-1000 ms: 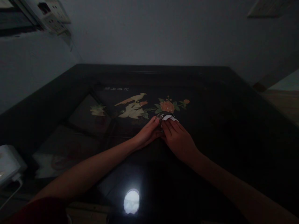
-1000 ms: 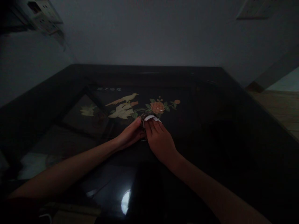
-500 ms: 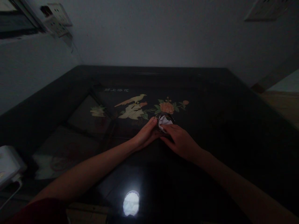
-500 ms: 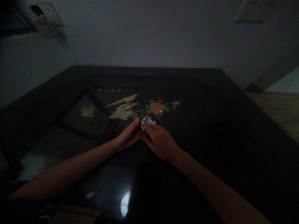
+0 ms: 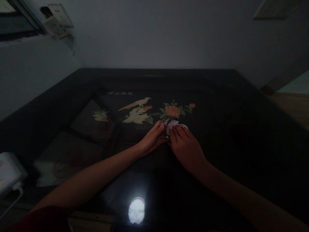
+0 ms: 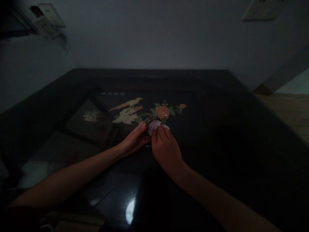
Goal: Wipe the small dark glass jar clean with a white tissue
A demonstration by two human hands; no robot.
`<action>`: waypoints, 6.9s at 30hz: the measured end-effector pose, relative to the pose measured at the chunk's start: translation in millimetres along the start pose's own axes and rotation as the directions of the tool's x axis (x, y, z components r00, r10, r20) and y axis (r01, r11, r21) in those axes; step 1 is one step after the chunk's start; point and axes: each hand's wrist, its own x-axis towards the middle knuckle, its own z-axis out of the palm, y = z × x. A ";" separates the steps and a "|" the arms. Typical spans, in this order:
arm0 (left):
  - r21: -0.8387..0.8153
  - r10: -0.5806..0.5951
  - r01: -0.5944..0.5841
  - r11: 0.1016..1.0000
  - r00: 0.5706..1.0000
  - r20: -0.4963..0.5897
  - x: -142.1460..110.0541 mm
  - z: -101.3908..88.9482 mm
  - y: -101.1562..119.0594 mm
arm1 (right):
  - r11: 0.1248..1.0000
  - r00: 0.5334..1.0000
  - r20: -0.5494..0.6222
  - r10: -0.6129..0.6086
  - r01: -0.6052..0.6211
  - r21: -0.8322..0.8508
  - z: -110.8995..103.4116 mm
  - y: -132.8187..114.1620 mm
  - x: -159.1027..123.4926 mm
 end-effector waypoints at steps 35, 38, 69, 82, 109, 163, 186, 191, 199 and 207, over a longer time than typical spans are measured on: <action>-0.029 0.025 -0.026 0.999 1.000 -0.006 1.3 -2.7 -2.7 | 0.996 0.997 -0.055 -0.060 0.063 0.070 -0.1 7.2 0.7; 0.003 0.015 -0.015 1.000 1.000 0.019 -0.1 -2.0 -1.7 | 0.999 0.998 -0.045 -0.032 0.033 0.031 4.2 6.3 0.1; -0.031 0.005 -0.005 1.000 1.000 0.008 2.0 -6.5 -4.2 | 0.979 0.985 -0.142 -0.100 0.122 0.162 12.5 14.9 0.3; -0.038 0.006 -0.006 0.999 1.000 0.012 0.7 -6.1 -2.2 | 0.896 0.987 -0.148 -0.064 0.122 0.428 7.8 18.0 2.4; -0.016 0.012 -0.013 1.000 1.000 -0.006 0.7 -5.0 -1.9 | 0.959 0.986 -0.153 -0.066 0.105 0.264 5.2 15.4 0.9; -0.062 0.099 -0.104 0.993 0.992 -0.078 -3.8 -0.4 -2.4 | 0.761 0.991 -0.104 0.089 -0.001 0.648 -9.2 33.8 5.0; -0.221 -0.056 0.055 0.974 0.998 0.003 -1.6 -14.7 4.4 | -0.504 0.621 0.557 0.551 -0.285 0.816 21.0 36.8 -17.6; -0.137 -0.041 0.049 0.989 0.997 0.059 -6.2 -10.3 4.4 | -0.531 0.665 0.548 0.507 -0.260 0.807 14.9 29.4 -16.2; -0.081 -0.160 0.187 0.979 0.952 0.261 -15.2 -17.1 -0.6 | -0.464 0.707 0.488 0.512 -0.250 0.850 16.8 32.1 -17.8; -0.050 -0.104 0.118 0.992 0.968 0.229 -12.8 -15.4 -2.6 | -0.328 0.668 0.450 0.592 -0.311 0.892 20.3 38.5 -19.4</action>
